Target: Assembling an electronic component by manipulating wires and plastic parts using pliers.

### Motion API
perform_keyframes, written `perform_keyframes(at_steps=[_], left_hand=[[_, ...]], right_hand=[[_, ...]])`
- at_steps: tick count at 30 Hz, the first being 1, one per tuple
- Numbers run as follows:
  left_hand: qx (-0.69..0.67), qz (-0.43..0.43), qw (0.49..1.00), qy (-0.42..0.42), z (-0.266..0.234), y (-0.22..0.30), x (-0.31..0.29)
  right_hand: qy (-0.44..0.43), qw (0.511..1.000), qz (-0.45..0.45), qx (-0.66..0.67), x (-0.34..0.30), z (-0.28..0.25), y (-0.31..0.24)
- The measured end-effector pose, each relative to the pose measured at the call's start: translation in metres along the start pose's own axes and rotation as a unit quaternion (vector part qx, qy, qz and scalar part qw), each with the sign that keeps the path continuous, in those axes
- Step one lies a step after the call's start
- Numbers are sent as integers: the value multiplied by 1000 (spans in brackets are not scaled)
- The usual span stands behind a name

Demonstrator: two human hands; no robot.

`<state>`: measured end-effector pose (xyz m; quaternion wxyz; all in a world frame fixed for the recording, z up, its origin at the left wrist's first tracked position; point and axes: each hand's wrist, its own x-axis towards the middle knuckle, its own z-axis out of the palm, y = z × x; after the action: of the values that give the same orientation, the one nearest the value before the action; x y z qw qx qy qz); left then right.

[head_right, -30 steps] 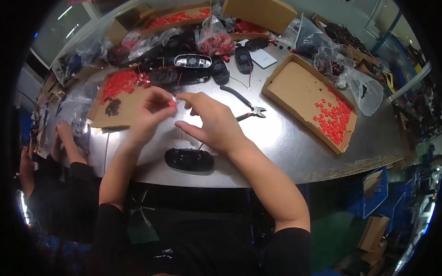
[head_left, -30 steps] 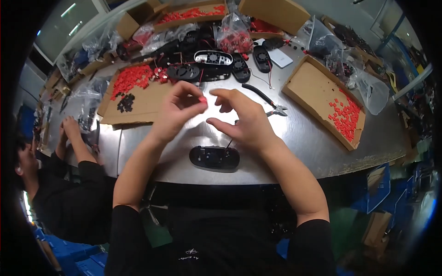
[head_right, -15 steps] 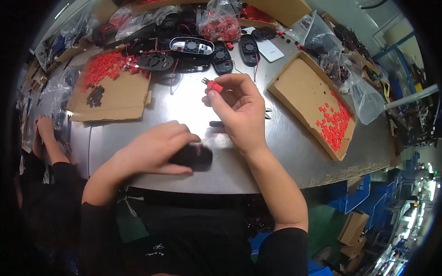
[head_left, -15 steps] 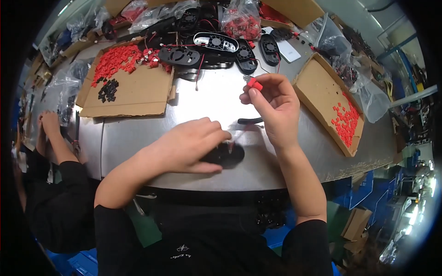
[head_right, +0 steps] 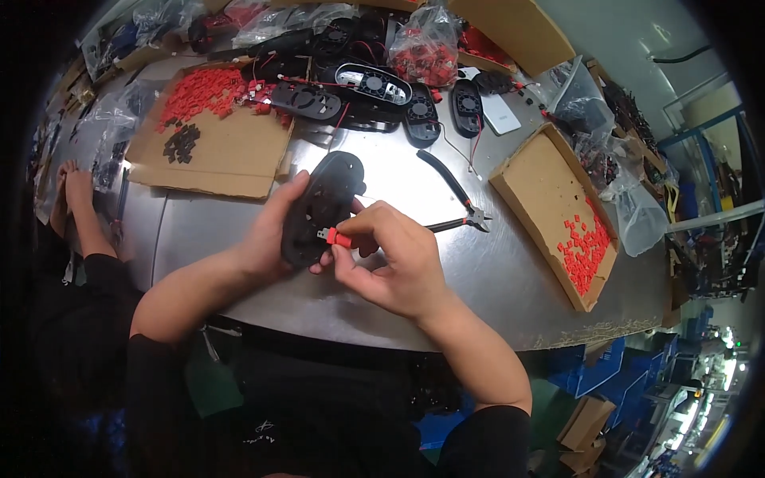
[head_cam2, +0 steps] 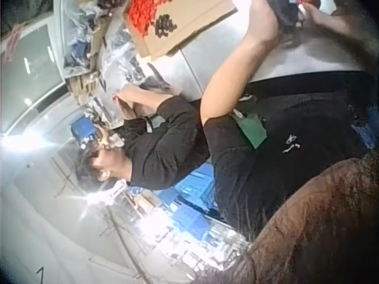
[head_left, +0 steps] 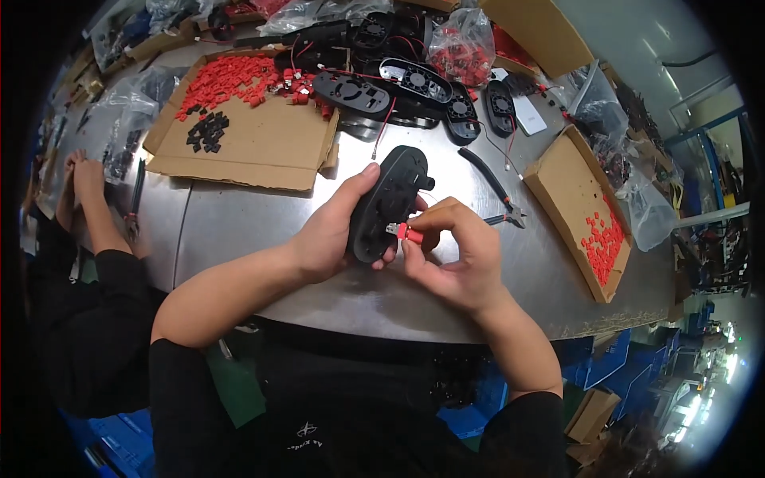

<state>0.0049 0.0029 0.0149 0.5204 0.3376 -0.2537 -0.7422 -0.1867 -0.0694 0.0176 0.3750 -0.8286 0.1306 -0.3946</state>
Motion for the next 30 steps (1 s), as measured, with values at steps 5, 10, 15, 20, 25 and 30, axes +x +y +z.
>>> perform_keyframes(at_steps=[5,10,15,20,25,30], left_hand=[[49,86,993,63,-2,-8,8],[70,84,992,59,5,-8,1],[86,90,989,81,4,-12,0],[174,81,979,63,0,-17,-1],[238,133,959,80,0,-21,0],[314,79,944,69,1,-11,-5]], right_hand=[[-18,998,-53,-31,-1,7,-2],[-19,998,-40,-50,-2,6,1],[-39,996,-55,-55,-4,8,0],[-54,995,-42,-66,-6,12,3],[-40,995,-40,-76,-6,16,6],[-36,987,-42,-150,-8,18,4]])
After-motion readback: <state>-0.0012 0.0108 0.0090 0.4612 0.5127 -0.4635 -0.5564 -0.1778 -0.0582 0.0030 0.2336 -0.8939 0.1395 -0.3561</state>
